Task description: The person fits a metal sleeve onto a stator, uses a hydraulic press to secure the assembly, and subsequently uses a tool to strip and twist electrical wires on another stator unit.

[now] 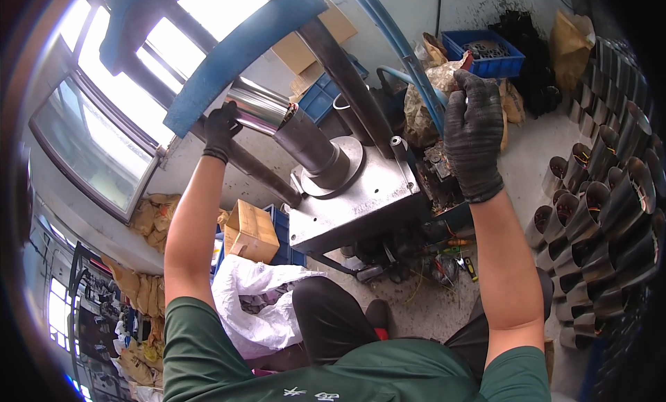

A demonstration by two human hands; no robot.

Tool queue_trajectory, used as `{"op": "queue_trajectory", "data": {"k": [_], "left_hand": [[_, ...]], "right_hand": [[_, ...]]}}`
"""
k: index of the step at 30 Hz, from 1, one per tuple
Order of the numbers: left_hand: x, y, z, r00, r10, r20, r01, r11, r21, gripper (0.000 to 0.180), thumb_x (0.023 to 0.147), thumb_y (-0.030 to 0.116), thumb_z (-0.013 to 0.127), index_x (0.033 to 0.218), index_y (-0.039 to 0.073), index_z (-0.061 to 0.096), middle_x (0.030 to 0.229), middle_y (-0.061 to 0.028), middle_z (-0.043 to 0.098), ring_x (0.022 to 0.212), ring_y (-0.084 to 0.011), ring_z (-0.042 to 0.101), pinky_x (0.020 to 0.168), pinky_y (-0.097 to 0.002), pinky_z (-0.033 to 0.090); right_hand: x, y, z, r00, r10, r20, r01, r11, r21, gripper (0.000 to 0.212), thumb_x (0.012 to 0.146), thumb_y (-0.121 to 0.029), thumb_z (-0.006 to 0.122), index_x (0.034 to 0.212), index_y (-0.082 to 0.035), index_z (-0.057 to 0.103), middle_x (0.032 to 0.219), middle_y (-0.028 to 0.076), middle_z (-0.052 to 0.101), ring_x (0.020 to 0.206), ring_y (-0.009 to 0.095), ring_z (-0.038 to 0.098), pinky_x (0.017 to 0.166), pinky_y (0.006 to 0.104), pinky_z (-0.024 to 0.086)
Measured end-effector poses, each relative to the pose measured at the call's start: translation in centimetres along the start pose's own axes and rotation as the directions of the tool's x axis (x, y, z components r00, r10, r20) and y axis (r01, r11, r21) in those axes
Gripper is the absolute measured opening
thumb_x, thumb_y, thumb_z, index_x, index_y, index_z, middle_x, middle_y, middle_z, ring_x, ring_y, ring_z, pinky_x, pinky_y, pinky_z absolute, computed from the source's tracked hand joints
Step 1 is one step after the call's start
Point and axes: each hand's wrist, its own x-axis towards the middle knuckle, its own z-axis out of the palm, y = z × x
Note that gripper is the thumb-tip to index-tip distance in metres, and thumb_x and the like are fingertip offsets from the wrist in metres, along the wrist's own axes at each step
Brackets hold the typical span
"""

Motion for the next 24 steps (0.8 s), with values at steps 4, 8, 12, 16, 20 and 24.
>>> {"op": "queue_trajectory", "data": {"k": [4, 8, 12, 16, 20, 24], "left_hand": [[2.4, 0.8, 0.0, 0.997, 0.006, 0.073, -0.014, 0.995, 0.099, 0.028, 0.09, 0.03, 0.073, 0.089, 0.005, 0.061, 0.085, -0.0026, 0.059, 0.078, -0.0127, 0.06, 0.063, -0.0268, 0.054], [4.1, 0.9, 0.4, 0.985, 0.032, 0.167, -0.058, 0.987, 0.148, 0.032, 0.088, 0.036, 0.076, 0.085, 0.007, 0.061, 0.08, -0.0015, 0.059, 0.073, -0.0136, 0.059, 0.064, -0.0292, 0.054], [4.1, 1.1, 1.3, 0.977, 0.053, 0.205, -0.082, 0.987, 0.136, 0.031, 0.088, 0.031, 0.075, 0.083, 0.004, 0.061, 0.079, -0.0038, 0.058, 0.066, -0.0141, 0.057, 0.055, -0.0271, 0.048], [4.2, 0.7, 1.0, 0.975, 0.066, 0.212, -0.092, 0.989, 0.117, 0.031, 0.087, 0.032, 0.076, 0.082, 0.006, 0.061, 0.078, -0.0034, 0.059, 0.064, -0.0135, 0.056, 0.055, -0.0271, 0.047], [4.7, -0.1, 1.1, 0.974, 0.118, 0.195, -0.158, 0.966, 0.206, 0.032, 0.086, 0.034, 0.077, 0.082, 0.007, 0.062, 0.076, -0.0014, 0.06, 0.066, -0.0124, 0.056, 0.058, -0.0283, 0.047], [4.5, -1.0, 1.6, 0.947, 0.252, 0.199, -0.295, 0.928, 0.228, 0.036, 0.088, 0.036, 0.077, 0.082, 0.004, 0.063, 0.074, -0.0031, 0.063, 0.072, -0.0146, 0.061, 0.067, -0.031, 0.05]], "right_hand": [[0.5, -0.4, -0.8, 0.996, 0.055, 0.065, -0.054, 0.998, -0.022, 0.014, 0.094, -0.007, 0.058, 0.103, -0.001, 0.066, 0.096, 0.015, 0.067, 0.088, 0.029, 0.067, 0.081, 0.0395, 0.054], [1.9, -1.8, -2.1, 0.977, 0.161, 0.138, -0.167, 0.985, 0.035, 0.01, 0.092, -0.009, 0.063, 0.094, -0.001, 0.067, 0.087, 0.015, 0.068, 0.08, 0.028, 0.069, 0.076, 0.039, 0.056], [2.3, -1.9, -3.0, 0.963, 0.146, 0.228, -0.142, 0.989, -0.033, 0.011, 0.09, -0.011, 0.065, 0.09, 0.0, 0.067, 0.084, 0.015, 0.068, 0.076, 0.028, 0.069, 0.073, 0.0379, 0.056], [2.4, -2.3, -3.3, 0.943, 0.171, 0.286, -0.172, 0.985, -0.021, 0.012, 0.09, -0.012, 0.065, 0.09, 0.0, 0.067, 0.084, 0.016, 0.068, 0.075, 0.028, 0.069, 0.072, 0.0381, 0.056], [2.3, -2.6, -3.5, 0.935, 0.184, 0.304, -0.194, 0.981, 0.003, 0.013, 0.091, -0.013, 0.066, 0.09, 0.0, 0.067, 0.082, 0.015, 0.067, 0.072, 0.027, 0.067, 0.071, 0.0392, 0.055], [2.8, -2.3, -4.3, 0.888, -0.217, 0.406, 0.319, 0.926, -0.203, 0.019, 0.092, -0.018, 0.068, 0.094, 0.001, 0.068, 0.083, 0.014, 0.068, 0.072, 0.025, 0.067, 0.07, 0.0395, 0.055]]}}
